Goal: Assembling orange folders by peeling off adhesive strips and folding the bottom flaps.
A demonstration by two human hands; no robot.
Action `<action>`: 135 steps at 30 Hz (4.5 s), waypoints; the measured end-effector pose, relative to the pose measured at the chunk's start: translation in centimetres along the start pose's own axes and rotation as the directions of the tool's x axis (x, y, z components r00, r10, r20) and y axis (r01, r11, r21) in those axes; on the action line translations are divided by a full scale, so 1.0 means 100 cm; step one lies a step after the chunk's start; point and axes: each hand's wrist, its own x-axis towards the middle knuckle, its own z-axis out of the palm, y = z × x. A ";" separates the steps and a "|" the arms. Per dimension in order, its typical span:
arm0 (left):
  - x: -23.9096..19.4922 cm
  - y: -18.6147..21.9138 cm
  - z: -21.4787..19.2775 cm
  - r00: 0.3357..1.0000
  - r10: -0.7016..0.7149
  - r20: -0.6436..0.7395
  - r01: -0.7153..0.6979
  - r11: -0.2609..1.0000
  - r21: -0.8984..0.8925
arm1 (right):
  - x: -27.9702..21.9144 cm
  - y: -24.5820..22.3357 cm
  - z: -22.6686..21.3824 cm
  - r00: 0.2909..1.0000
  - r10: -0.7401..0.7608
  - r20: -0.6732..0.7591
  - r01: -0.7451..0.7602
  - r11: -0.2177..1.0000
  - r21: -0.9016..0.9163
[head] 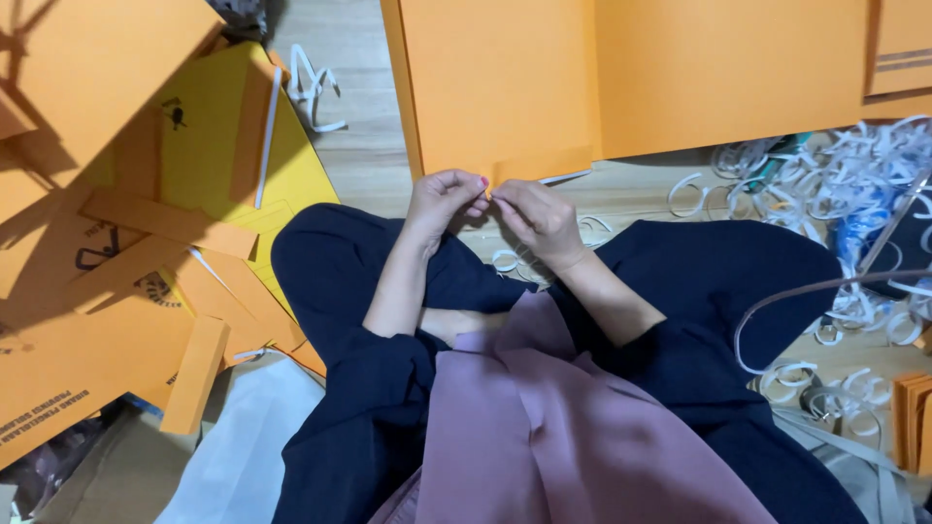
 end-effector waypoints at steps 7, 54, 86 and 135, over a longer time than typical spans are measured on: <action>0.007 -0.001 0.001 1.000 -0.017 0.004 0.017 0.998 -0.058 | 0.003 0.018 0.008 0.999 -0.028 0.044 0.035 0.986 -0.166; -0.032 -0.004 0.006 0.985 0.129 0.111 -0.139 0.987 0.081 | -0.029 -0.022 -0.021 0.970 -0.240 -0.031 0.223 0.938 -0.265; 0.033 -0.020 -0.001 0.956 0.182 -0.228 -0.088 0.924 0.373 | 0.019 0.081 -0.008 0.848 0.450 0.281 -0.374 0.883 -0.284; -0.003 0.004 0.042 0.806 0.591 -0.005 -0.080 0.117 0.990 | -0.016 0.100 -0.030 0.776 0.615 0.141 -0.406 0.658 -0.634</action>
